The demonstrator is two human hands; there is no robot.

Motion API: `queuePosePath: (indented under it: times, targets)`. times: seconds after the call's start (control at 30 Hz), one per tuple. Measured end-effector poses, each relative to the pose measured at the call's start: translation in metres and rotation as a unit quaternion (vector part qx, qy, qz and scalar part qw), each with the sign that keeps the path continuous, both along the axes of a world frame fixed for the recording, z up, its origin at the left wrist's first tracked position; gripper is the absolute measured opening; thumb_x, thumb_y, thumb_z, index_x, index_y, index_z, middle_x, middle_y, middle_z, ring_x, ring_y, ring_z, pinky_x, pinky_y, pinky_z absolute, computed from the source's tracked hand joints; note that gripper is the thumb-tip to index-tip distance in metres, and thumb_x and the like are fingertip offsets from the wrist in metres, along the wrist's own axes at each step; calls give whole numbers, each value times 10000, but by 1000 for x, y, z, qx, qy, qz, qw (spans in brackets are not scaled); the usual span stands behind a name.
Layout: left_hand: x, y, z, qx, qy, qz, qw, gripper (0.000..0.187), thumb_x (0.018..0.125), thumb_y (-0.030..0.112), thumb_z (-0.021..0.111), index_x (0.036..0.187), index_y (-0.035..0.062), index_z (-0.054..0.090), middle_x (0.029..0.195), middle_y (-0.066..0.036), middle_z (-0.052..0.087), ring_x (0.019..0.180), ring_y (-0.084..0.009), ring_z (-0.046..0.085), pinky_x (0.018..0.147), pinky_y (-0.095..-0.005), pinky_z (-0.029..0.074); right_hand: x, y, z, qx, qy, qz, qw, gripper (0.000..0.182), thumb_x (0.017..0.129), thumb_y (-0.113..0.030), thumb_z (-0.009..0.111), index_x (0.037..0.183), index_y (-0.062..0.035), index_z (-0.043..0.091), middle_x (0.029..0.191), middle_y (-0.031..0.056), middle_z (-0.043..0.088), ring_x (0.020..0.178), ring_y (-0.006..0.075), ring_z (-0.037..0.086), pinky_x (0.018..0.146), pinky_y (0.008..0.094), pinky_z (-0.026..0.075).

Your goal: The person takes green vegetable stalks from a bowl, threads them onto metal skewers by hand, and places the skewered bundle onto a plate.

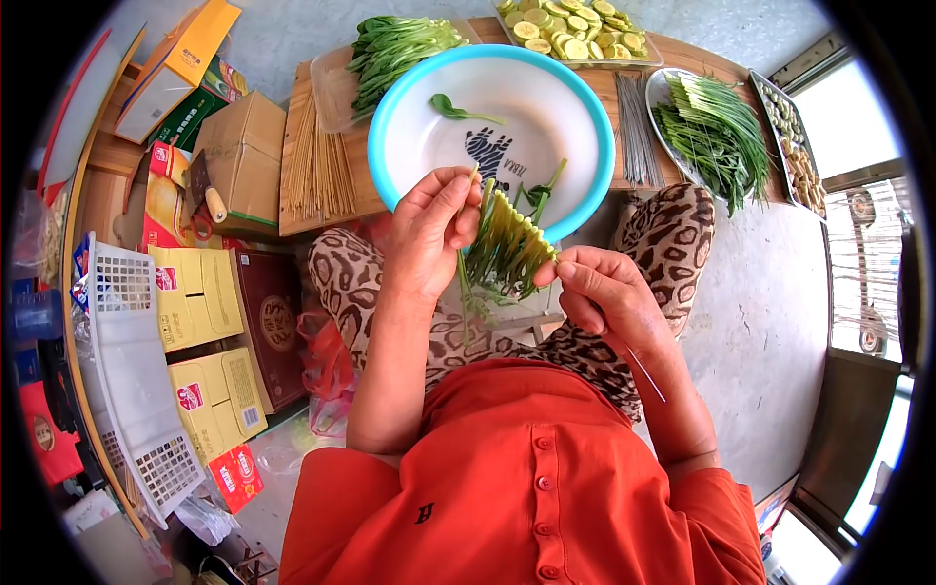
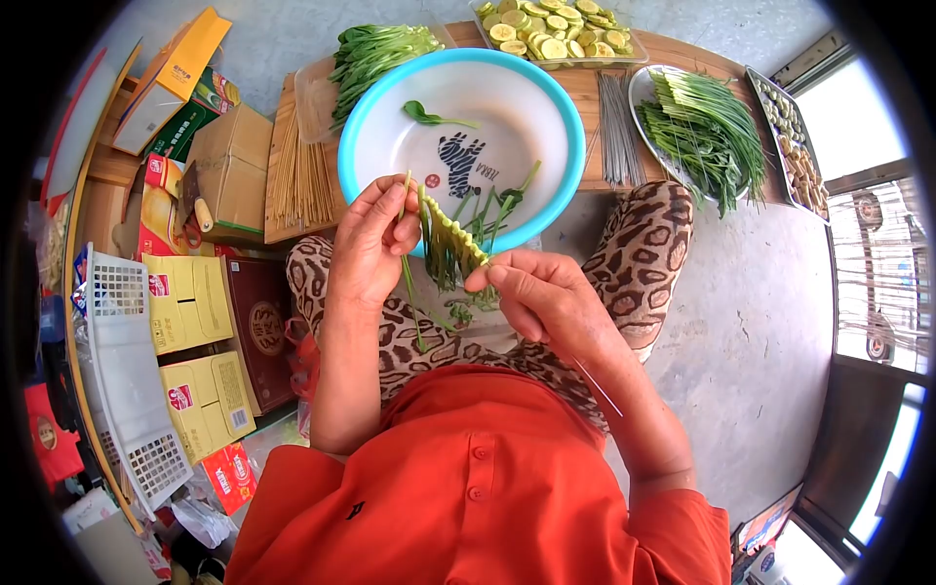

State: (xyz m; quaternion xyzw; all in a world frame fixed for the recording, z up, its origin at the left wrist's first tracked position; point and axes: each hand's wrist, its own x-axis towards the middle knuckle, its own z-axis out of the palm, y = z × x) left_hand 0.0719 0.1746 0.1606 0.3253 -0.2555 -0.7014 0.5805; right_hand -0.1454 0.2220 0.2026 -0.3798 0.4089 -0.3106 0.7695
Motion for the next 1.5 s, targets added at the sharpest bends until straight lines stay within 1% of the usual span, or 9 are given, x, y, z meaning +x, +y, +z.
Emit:
queuePosePath:
  times: [0.93,1.13,1.23,1.27,1.3,1.37,1.4,1.43,1.5]
  targets:
    - [9,1,3,6,-49,-24,999,144,909,137,630,1002,30,603,848,-27,606,594,-52,480,457,-160,323,-3,0,-1,7,-12,8,1000,266,974,-214,488,956,-6,653,477,-57,376,409,30,274,416,199,192]
    - [8,5,2,6,-71,-35,997,144,899,129,643,1002,29,633,833,-13,613,621,-51,497,462,-153,326,-2,-1,1,17,-14,9,1000,268,969,-220,494,949,-4,653,477,-54,380,409,32,279,417,197,195]
    - [9,4,6,2,-91,-31,995,97,896,89,629,967,24,640,830,-5,612,631,-51,499,497,-165,348,-2,-1,0,14,-15,13,1000,269,964,-224,501,939,-9,660,482,-51,387,412,37,294,418,199,203]
    - [11,4,5,-2,-136,-25,990,84,891,66,617,957,20,641,843,-7,617,656,-57,510,542,-172,371,-1,-1,6,15,14,18,1000,261,959,-220,506,928,-18,669,492,-48,394,425,43,314,421,205,212]
    - [11,2,4,-9,-176,-22,984,76,887,44,605,947,16,642,856,-10,622,681,-62,520,587,-180,395,-3,-2,7,5,16,29,999,255,955,-198,504,962,15,645,481,-47,376,401,50,297,408,209,219]
    - [10,1,-1,-37,-201,11,979,81,875,13,589,934,12,644,909,-24,632,748,-80,537,705,-216,427,-5,-4,9,18,0,33,999,266,952,-203,505,958,17,654,488,-45,377,432,51,321,432,208,238]
    - [11,-1,0,-61,-202,1,977,81,876,20,595,941,6,643,932,-41,638,802,-103,559,757,-236,435,-8,-5,8,6,-3,47,999,245,969,-207,499,960,-22,659,510,-51,404,443,44,333,428,211,248]
    - [11,-3,1,-82,-205,-5,975,85,877,27,602,947,0,642,955,-58,644,857,-125,581,809,-256,443,-8,-5,20,2,15,55,998,249,974,-205,495,951,-18,657,500,-46,409,433,42,339,426,211,255]
    - [12,-2,1,-93,-179,-19,979,88,882,44,609,949,-6,640,976,-75,649,898,-151,593,842,-278,444,-7,-5,12,-5,-23,55,998,254,978,-210,496,948,-16,656,486,-41,410,417,40,337,422,212,258]
